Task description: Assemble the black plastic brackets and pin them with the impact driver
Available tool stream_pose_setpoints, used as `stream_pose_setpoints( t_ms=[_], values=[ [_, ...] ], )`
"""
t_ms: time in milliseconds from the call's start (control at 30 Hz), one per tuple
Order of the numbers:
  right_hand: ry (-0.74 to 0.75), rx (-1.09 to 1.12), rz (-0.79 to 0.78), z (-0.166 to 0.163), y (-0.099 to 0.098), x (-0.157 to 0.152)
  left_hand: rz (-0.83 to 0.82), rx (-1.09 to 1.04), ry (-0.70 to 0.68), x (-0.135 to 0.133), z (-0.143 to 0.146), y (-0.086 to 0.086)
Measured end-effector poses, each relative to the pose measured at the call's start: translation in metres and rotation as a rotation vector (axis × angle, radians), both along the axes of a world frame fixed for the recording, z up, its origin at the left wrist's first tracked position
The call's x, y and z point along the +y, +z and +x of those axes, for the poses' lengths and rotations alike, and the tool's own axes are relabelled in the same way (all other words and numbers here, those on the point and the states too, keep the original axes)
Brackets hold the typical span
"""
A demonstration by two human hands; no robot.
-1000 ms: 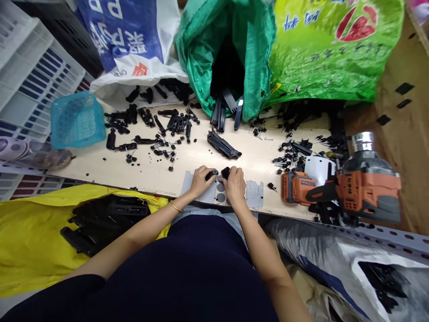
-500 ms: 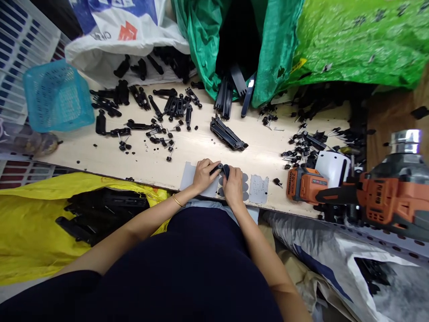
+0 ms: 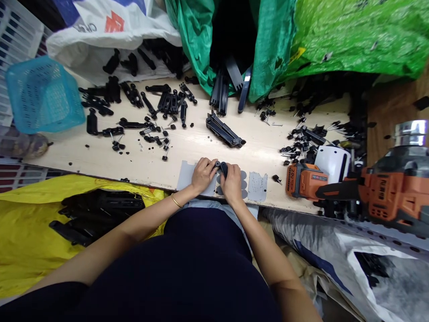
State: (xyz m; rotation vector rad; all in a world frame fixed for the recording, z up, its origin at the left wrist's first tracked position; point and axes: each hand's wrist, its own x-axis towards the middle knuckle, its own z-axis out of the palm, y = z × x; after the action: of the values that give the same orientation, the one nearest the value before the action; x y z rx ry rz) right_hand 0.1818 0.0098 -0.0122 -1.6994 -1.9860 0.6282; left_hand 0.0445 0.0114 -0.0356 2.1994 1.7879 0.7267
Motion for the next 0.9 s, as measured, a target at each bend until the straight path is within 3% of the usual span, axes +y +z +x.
stream_pose_setpoints(
  t_ms=[233,500,900],
  values=[
    [-0.002,0.043,-0.011,0.003,0.001,0.003,-0.012,0.024,-0.109,0.004,-0.009,0.001],
    [-0.037,0.041,-0.053,0.003,0.004,0.005,-0.022,-0.024,0.096,-0.009,0.010,0.003],
    [-0.012,0.034,-0.038,0.004,0.002,0.005,-0.015,-0.002,-0.123,0.000,-0.007,0.002]
  ],
)
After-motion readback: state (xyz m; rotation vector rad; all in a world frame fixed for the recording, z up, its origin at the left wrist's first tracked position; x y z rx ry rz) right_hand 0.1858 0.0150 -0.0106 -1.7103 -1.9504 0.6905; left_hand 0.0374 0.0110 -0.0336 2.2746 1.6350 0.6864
